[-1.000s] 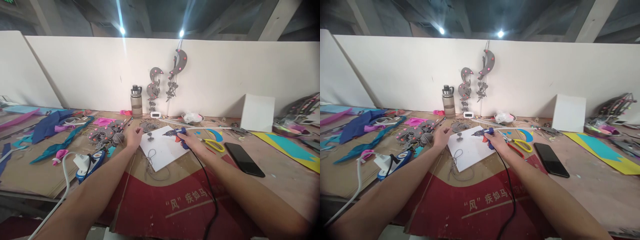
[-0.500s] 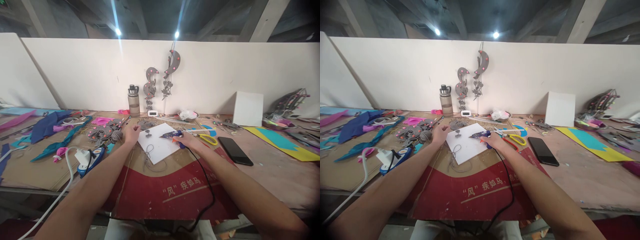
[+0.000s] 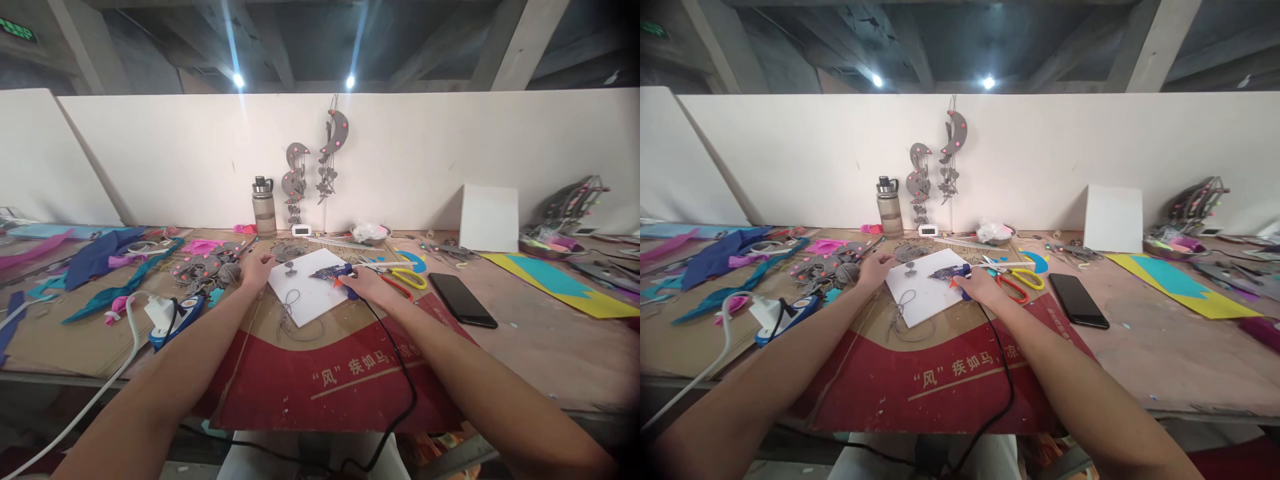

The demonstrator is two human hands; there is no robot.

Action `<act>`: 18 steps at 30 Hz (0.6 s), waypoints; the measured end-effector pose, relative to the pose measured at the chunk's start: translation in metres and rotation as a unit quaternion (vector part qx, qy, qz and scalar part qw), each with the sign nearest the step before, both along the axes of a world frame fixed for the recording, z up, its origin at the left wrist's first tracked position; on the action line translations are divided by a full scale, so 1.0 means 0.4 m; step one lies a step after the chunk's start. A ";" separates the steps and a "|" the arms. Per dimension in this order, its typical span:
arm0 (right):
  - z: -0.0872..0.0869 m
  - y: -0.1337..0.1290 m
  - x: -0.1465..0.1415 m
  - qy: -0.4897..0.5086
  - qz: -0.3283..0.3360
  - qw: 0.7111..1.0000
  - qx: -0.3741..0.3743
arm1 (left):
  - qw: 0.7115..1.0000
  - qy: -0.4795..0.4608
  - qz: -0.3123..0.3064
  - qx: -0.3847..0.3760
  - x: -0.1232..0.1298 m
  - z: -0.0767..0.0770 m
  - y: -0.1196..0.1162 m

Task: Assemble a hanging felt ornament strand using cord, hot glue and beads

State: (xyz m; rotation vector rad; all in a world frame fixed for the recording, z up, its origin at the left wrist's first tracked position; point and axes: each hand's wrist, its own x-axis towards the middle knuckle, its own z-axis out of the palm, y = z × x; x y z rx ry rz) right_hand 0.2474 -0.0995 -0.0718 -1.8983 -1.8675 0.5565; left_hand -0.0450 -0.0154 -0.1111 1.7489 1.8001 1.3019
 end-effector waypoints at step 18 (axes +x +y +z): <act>0.016 -0.039 -0.008 -0.004 -0.005 1.000 0.009 | 0.999 0.041 -0.010 -0.015 -0.010 0.004 -0.008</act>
